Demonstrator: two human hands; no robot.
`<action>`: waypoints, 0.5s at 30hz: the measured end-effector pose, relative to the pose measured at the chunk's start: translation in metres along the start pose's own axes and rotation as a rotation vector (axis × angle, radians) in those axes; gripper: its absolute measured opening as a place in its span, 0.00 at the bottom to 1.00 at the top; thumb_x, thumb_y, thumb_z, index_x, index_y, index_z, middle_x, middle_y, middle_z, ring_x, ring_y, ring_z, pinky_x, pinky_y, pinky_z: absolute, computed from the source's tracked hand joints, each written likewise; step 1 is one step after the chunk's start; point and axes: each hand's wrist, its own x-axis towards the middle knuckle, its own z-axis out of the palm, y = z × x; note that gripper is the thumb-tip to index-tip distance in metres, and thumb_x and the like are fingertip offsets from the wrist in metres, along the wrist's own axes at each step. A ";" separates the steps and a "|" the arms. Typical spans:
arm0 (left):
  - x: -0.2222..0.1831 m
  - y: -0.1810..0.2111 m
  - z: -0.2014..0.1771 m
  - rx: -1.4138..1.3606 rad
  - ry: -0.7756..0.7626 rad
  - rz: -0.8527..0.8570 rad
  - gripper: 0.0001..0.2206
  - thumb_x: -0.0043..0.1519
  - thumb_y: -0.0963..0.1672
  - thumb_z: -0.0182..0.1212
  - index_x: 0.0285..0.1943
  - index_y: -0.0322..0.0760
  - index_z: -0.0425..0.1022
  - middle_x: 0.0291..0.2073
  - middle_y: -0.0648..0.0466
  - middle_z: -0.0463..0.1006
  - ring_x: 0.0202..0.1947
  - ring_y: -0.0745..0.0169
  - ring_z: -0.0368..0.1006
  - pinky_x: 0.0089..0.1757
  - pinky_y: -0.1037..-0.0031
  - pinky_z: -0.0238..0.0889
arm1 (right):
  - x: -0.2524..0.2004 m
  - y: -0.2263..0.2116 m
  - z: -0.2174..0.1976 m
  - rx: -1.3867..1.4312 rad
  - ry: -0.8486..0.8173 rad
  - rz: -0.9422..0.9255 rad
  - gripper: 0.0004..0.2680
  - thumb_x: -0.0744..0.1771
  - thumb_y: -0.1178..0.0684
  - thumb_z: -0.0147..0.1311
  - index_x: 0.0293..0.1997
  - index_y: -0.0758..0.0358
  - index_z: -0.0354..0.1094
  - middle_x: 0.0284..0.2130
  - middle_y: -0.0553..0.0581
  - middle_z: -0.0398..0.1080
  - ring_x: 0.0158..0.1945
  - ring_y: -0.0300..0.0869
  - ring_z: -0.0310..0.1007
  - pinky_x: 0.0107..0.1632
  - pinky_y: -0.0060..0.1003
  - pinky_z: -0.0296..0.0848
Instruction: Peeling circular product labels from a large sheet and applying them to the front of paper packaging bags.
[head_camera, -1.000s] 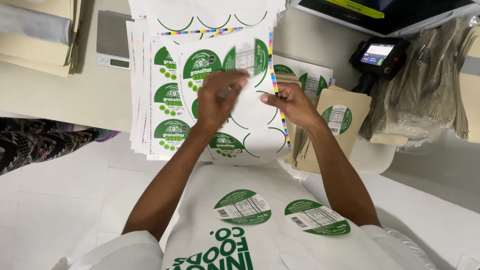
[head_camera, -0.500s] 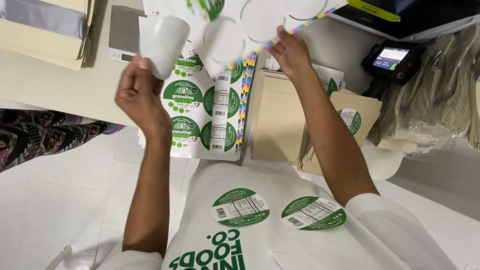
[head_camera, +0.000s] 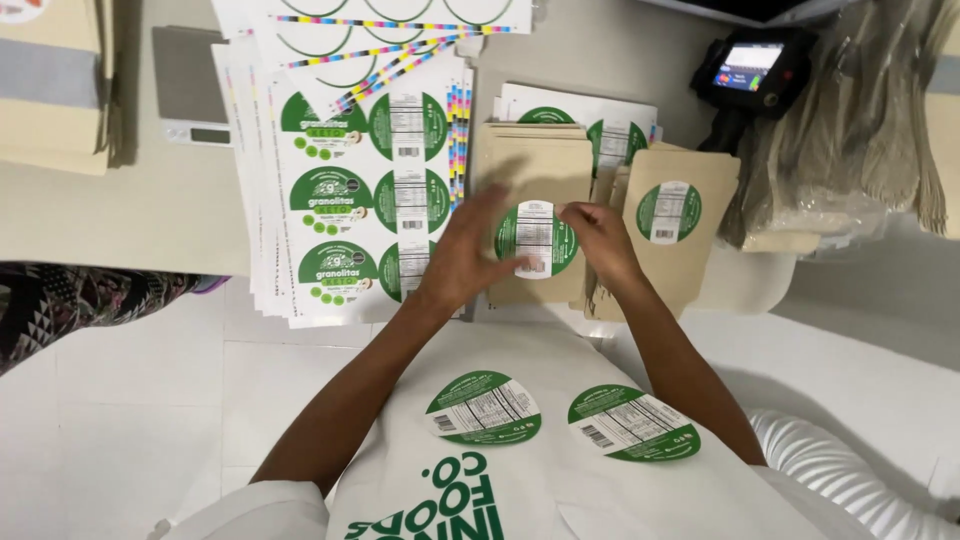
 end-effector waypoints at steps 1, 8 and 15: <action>0.006 -0.002 0.003 -0.003 -0.012 0.005 0.41 0.52 0.51 0.79 0.73 0.35 0.65 0.67 0.38 0.68 0.68 0.34 0.62 0.68 0.46 0.54 | -0.002 0.001 -0.002 0.007 0.011 0.005 0.10 0.71 0.48 0.52 0.31 0.54 0.76 0.24 0.46 0.67 0.31 0.35 0.68 0.42 0.34 0.69; 0.029 -0.037 0.045 0.144 -0.121 -0.505 0.09 0.63 0.51 0.66 0.38 0.46 0.80 0.29 0.56 0.83 0.27 0.58 0.81 0.31 0.67 0.74 | 0.051 0.087 -0.004 -0.295 0.181 -0.338 0.09 0.71 0.51 0.51 0.35 0.58 0.76 0.24 0.53 0.68 0.31 0.42 0.67 0.38 0.39 0.69; 0.055 -0.054 0.065 0.467 -0.224 -0.411 0.12 0.70 0.49 0.51 0.41 0.39 0.72 0.34 0.45 0.81 0.35 0.40 0.82 0.38 0.53 0.76 | 0.079 0.090 0.004 -0.790 0.438 -0.719 0.09 0.72 0.50 0.49 0.34 0.57 0.72 0.27 0.52 0.63 0.34 0.47 0.69 0.39 0.43 0.67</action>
